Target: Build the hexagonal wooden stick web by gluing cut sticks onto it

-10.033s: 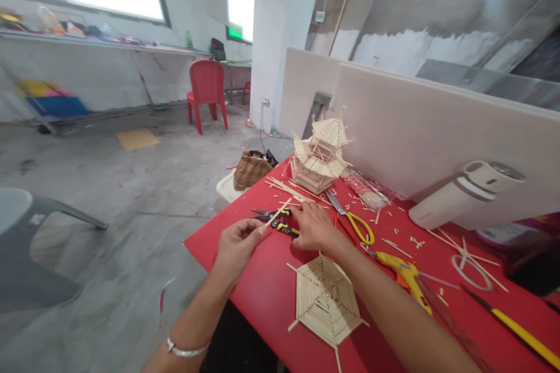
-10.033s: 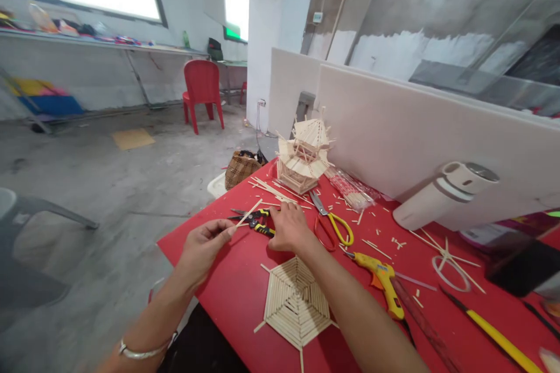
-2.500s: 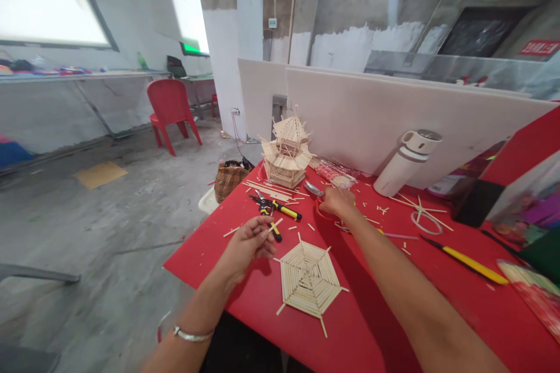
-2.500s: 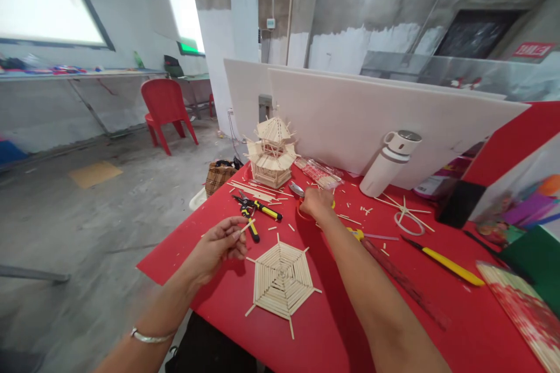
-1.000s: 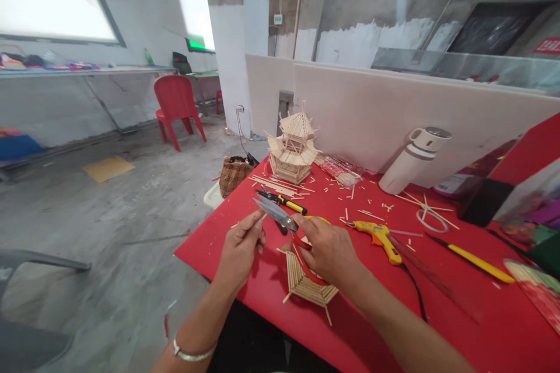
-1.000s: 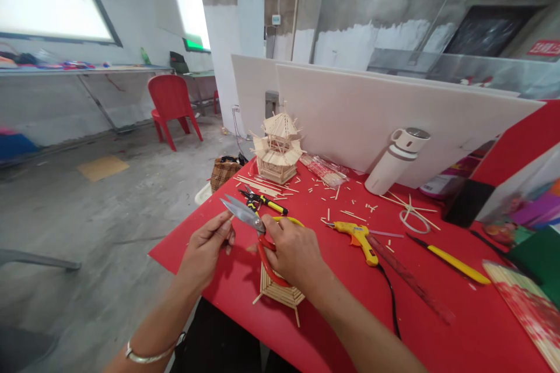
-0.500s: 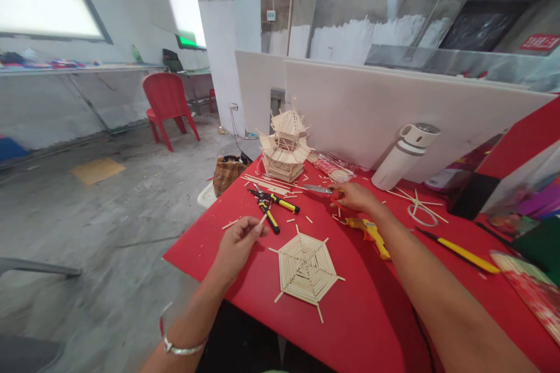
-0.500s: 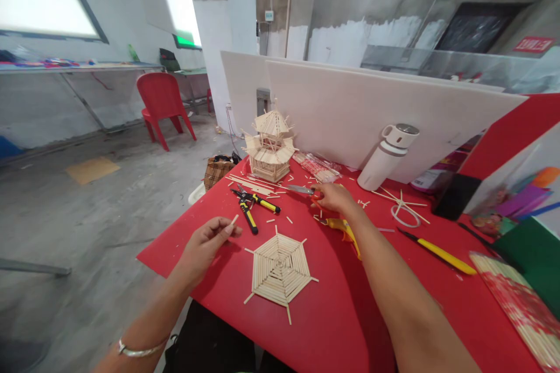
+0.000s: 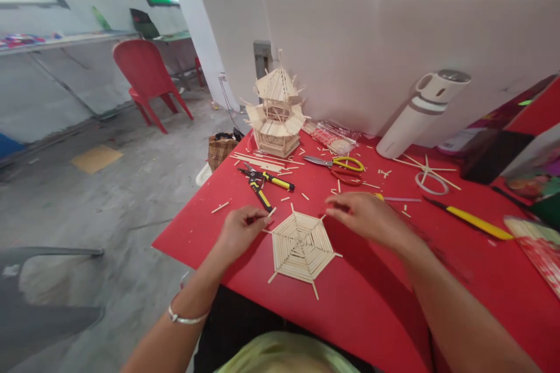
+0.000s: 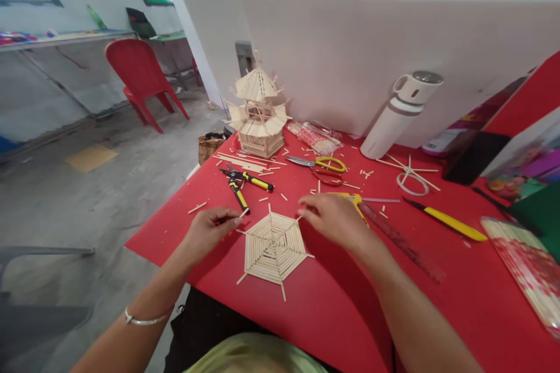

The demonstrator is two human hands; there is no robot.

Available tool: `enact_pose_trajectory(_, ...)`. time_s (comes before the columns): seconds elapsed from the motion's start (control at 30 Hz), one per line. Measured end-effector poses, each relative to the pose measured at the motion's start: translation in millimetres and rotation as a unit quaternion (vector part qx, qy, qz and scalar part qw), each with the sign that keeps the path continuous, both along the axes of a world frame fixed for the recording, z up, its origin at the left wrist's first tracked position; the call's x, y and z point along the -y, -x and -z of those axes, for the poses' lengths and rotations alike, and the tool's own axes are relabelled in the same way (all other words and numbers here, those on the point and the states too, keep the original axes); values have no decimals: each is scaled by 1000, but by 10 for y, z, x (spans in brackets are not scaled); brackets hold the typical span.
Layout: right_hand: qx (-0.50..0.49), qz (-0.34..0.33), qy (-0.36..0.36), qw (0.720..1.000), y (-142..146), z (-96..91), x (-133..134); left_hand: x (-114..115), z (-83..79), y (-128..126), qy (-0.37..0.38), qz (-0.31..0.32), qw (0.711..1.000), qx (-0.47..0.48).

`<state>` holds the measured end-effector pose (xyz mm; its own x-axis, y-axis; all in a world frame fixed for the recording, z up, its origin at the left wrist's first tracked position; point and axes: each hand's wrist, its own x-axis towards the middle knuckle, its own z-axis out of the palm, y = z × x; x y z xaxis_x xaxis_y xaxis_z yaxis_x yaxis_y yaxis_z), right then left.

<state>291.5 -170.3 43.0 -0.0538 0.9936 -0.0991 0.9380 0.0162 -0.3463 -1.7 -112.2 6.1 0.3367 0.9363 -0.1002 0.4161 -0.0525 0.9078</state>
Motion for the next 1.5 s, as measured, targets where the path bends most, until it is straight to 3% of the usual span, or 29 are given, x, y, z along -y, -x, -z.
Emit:
enact_pose_trajectory(0.07, -15, -20, 36, 999, 123, 83, 312, -15, 27, -74, 22, 7, 1000, 18)
enact_pose_trajectory(0.2, -4, 23, 36, 999, 247, 367, 659, -43, 68, -163, 61, -5, 997, 47)
enact_pose_trajectory(0.37, -52, 31, 3, 998, 216, 638, 726, -54, 73, -172, 106, -19, 989, 103)
enact_pose_trajectory(0.57, -122, -3, -1, 993, 139, 758, 722, -8, 21, -113, 170, -6, 963, 207)
enact_pose_trajectory(0.7, -130, 18, 14, 991, 199, 662, 743, 24, -49, -28, 189, -20, 946, 261)
enact_pose_trajectory(0.83, -78, 54, 39, 995, 342, 504, 838, 20, -102, 88, 213, -44, 934, 283)
enact_pose_trajectory(0.97, -41, 35, 38, 998, 462, 516, 967, 26, -75, 154, 180, -81, 952, 235)
enact_pose_trajectory(1.13, -21, 15, 18, 1000, 496, 618, 1054, -16, 43, 133, 163, -74, 966, 189)
enact_pose_trajectory(1.3, 2, 0, 57, 998, 372, 508, 1111, -233, 144, 152, 104, -101, 981, 132)
enact_pose_trajectory(1.4, 8, -10, 78, 997, 302, 297, 973, -326, 142, 156, 102, -78, 984, 120)
enact_pose_trajectory(1.5, -1, 11, -21, 1000, 425, 71, 544, -325, 101, 123, 63, -84, 989, 104)
